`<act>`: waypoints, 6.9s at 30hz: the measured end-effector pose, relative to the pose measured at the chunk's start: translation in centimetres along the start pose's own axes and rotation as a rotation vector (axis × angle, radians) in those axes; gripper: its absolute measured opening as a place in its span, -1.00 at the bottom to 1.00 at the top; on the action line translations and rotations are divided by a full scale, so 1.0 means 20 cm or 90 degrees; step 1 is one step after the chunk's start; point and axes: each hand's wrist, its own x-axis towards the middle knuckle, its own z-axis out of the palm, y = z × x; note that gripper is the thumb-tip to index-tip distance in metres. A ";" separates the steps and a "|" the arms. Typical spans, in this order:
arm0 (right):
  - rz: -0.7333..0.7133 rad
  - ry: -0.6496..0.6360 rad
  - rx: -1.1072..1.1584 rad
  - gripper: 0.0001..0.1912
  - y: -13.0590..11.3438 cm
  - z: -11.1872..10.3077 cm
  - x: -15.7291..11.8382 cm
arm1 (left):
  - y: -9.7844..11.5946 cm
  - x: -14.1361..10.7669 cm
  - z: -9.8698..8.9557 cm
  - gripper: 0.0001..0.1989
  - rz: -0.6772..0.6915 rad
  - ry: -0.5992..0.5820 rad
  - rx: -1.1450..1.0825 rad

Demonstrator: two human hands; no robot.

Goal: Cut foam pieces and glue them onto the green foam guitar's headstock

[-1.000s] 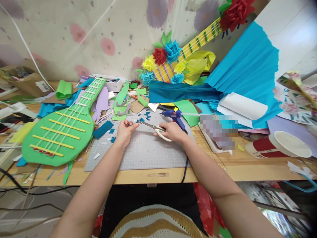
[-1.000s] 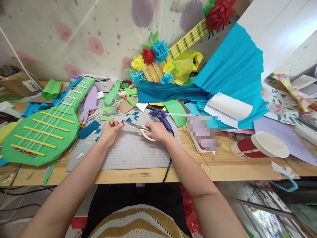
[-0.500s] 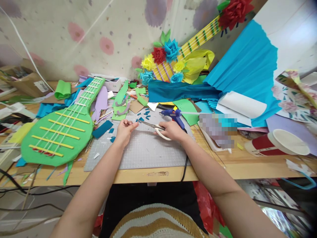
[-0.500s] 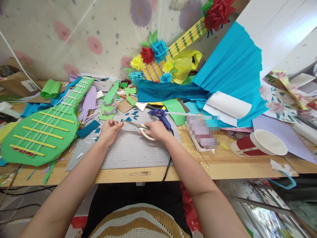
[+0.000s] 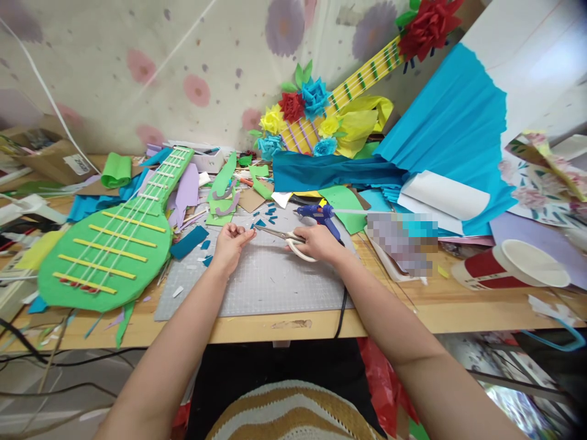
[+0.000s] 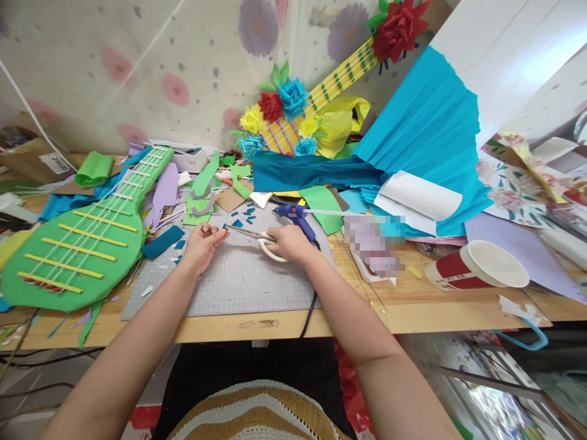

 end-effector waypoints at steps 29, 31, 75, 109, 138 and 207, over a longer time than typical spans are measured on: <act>0.111 0.012 -0.081 -0.67 -0.03 0.01 0.01 | -0.02 0.03 -0.03 -0.49 0.113 0.029 0.053; 0.079 0.011 -0.087 -0.73 -0.05 0.01 0.02 | -0.03 0.03 -0.03 -0.49 0.146 0.032 0.077; 0.179 0.116 0.383 -0.79 -0.12 0.02 0.19 | -0.05 0.01 -0.01 -0.51 0.108 -0.048 0.139; -0.061 0.151 0.103 -0.85 -0.22 0.10 0.17 | -0.07 -0.03 0.00 -0.73 0.251 -0.049 0.444; 0.020 0.107 0.353 -0.80 -0.24 0.15 0.18 | -0.05 -0.05 -0.01 -0.77 0.325 -0.038 0.658; 0.058 -0.013 -0.062 -0.49 -0.08 0.04 -0.01 | -0.04 0.04 -0.06 -0.50 0.095 0.028 0.120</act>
